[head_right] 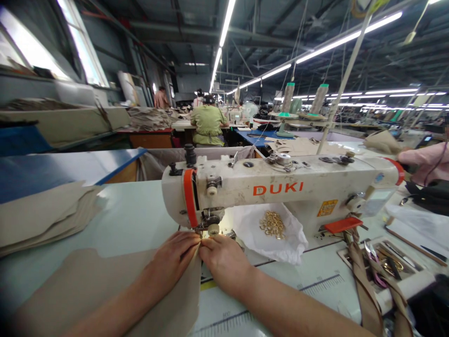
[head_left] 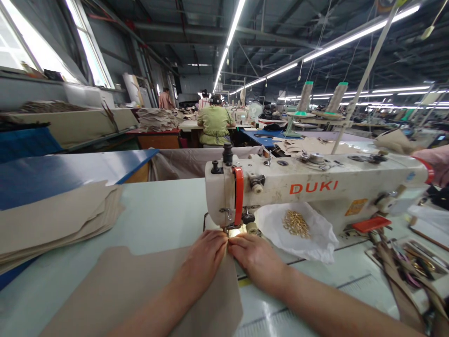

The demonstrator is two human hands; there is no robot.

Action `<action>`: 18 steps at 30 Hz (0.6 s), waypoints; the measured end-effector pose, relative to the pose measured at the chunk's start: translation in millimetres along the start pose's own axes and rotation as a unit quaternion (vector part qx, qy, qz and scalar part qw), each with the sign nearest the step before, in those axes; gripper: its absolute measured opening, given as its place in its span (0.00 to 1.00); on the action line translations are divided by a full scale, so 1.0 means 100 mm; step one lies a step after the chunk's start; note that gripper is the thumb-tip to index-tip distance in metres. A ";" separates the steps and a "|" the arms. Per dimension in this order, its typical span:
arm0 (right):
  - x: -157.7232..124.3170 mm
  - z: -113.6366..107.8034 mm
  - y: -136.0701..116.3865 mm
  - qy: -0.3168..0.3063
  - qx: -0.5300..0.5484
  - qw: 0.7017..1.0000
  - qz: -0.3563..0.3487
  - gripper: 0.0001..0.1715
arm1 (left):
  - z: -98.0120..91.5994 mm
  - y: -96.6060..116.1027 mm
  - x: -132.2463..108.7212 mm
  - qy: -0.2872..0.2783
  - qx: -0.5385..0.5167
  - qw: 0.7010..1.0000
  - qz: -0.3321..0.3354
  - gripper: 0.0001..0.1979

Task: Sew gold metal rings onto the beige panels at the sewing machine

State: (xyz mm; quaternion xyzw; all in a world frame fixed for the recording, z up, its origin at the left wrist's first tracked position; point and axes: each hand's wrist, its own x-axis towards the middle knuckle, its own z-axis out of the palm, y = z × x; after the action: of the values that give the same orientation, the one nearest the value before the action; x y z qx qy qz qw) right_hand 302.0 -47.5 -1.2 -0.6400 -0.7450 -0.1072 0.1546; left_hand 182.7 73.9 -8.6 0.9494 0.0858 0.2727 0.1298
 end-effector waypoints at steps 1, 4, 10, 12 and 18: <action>0.00 0.00 0.00 0.001 -0.002 1.000 -0.002 0.06 | 0.00 0.01 0.00 -0.002 0.003 1.000 0.002 0.10; -0.02 0.00 0.00 0.008 -0.005 1.000 0.000 0.07 | -0.01 0.02 0.00 -0.006 0.010 1.000 0.009 0.11; -0.08 0.03 0.01 0.035 0.007 0.999 -0.016 0.06 | -0.03 0.02 -0.06 -0.006 0.027 0.999 0.028 0.11; -0.11 0.03 0.00 0.041 0.014 0.999 -0.031 0.06 | -0.04 0.01 -0.10 -0.014 0.038 0.999 0.031 0.12; -0.11 -0.01 -0.01 0.024 0.027 0.998 -0.058 0.07 | -0.05 -0.03 -0.20 -0.052 0.086 0.993 0.068 0.15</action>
State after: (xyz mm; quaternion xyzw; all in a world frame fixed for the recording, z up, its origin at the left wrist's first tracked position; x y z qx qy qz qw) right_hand 302.3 -58.3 -3.8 -0.5886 -0.7796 -0.1111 0.1830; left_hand 163.2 73.5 -15.4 0.9736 0.0371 0.2226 0.0332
